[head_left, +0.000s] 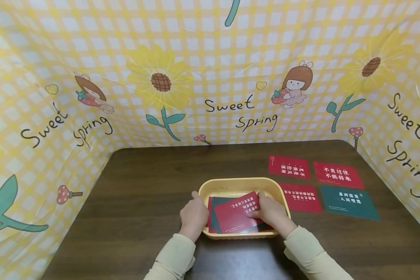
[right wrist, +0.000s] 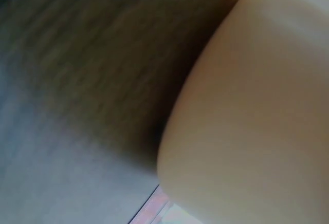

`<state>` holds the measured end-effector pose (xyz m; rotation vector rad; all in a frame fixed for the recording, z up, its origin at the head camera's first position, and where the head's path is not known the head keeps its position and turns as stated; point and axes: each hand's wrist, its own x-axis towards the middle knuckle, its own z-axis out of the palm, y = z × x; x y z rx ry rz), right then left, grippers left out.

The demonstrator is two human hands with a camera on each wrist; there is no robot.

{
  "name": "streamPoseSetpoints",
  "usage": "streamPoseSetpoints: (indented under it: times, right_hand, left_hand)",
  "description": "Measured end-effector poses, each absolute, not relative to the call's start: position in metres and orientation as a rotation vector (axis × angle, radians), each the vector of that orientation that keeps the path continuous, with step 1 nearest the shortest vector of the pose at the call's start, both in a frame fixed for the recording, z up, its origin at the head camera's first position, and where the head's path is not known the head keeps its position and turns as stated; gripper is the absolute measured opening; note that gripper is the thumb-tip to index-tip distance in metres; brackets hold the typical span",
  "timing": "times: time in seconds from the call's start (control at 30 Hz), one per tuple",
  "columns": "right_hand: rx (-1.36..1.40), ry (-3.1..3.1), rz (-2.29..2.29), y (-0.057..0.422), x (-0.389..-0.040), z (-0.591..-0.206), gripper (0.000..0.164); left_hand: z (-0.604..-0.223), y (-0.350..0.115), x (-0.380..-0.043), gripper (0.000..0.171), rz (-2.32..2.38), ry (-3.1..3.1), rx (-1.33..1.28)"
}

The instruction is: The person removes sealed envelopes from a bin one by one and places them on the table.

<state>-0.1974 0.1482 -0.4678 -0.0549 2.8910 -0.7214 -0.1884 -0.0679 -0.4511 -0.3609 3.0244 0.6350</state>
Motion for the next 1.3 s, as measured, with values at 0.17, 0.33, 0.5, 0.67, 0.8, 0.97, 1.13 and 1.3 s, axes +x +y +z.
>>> streamPoseSetpoints:
  times: [0.17,0.33,0.5,0.67,0.8,0.97,1.13,1.3]
  right_hand:
    - [-0.095,2.901,-0.767,0.148,-0.197,-0.467,0.076]
    - [-0.09,2.919,-0.815,0.147,-0.198,-0.467,0.069]
    - [-0.132,3.018,-0.881,0.147,-0.194,-0.465,0.064]
    - [-0.187,3.079,-0.962,0.152,-0.185,-0.453,0.044]
    - [-0.206,3.069,-1.074,0.161,-0.177,-0.437,0.027]
    - [-0.127,2.953,-1.231,0.179,-0.169,-0.42,0.024]
    - [-0.024,2.938,-1.343,0.209,-0.163,-0.408,0.027]
    - [0.075,2.962,-1.296,0.249,-0.157,-0.399,0.03]
  left_hand:
    - [-0.452,-0.068,-0.19,0.038,0.639,3.015,-0.365]
    - [-0.452,-0.068,-0.189,0.035,0.642,3.022,-0.358]
    - [-0.451,-0.068,-0.188,0.036,0.64,3.014,-0.363]
    - [-0.45,-0.069,-0.187,0.038,0.636,3.001,-0.372]
    - [-0.451,-0.069,-0.188,0.037,0.628,3.008,-0.37]
    - [-0.451,-0.068,-0.188,0.042,0.629,2.999,-0.38]
    - [-0.45,-0.066,-0.188,0.047,0.628,2.972,-0.39]
    - [-0.448,-0.067,-0.189,0.047,0.624,2.974,-0.385]
